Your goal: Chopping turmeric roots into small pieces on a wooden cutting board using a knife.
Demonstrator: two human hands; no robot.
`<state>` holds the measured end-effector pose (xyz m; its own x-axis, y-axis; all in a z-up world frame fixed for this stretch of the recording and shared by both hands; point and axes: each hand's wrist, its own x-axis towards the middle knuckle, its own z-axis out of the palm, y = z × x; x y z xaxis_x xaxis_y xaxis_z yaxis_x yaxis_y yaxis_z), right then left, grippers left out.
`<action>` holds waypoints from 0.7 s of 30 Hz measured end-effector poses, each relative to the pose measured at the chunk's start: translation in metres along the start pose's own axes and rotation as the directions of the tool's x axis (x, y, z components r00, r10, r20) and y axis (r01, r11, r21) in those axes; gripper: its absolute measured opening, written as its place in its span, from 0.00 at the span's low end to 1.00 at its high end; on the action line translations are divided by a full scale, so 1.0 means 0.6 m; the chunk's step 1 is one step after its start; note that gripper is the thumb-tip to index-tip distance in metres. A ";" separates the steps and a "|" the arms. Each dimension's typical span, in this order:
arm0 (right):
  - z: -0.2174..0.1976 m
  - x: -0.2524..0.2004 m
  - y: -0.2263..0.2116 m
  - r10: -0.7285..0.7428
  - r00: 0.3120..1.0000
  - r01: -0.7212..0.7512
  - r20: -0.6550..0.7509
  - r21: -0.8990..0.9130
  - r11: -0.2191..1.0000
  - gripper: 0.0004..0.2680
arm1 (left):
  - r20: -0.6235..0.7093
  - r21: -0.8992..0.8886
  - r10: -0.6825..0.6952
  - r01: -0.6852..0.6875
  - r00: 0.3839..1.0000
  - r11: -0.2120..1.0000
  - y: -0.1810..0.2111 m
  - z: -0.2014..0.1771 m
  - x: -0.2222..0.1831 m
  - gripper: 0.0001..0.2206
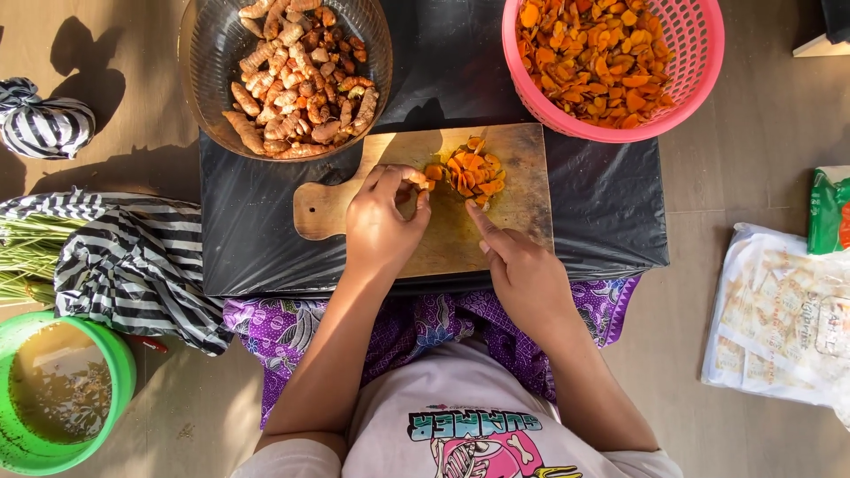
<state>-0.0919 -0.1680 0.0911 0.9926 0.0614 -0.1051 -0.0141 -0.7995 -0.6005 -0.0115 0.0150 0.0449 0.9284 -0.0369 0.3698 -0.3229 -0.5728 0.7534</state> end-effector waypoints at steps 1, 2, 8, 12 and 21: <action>0.002 0.002 0.001 0.000 1.000 0.000 -0.002 0.000 1.000 0.18 | 0.000 -0.001 0.001 -0.001 1.000 1.000 -0.001 -0.001 0.002 0.10; 0.005 0.003 0.001 0.004 1.000 -0.005 0.014 0.018 1.000 0.18 | 0.010 -0.002 0.001 -0.001 1.000 1.000 -0.001 -0.003 0.003 0.10; 0.017 0.017 0.004 -0.014 0.999 0.014 0.031 -0.017 1.000 0.19 | 0.033 -0.014 0.000 0.000 0.999 1.000 -0.002 -0.004 0.000 0.10; 0.011 0.021 0.006 -0.023 1.000 0.023 0.002 -0.005 1.000 0.20 | 0.038 -0.032 0.006 -0.005 0.999 0.999 -0.007 0.011 0.000 0.11; 0.001 -0.002 -0.002 0.031 1.000 -0.031 0.008 0.071 0.997 0.19 | 0.057 -0.047 0.041 -0.038 0.998 0.998 -0.007 0.027 0.005 0.09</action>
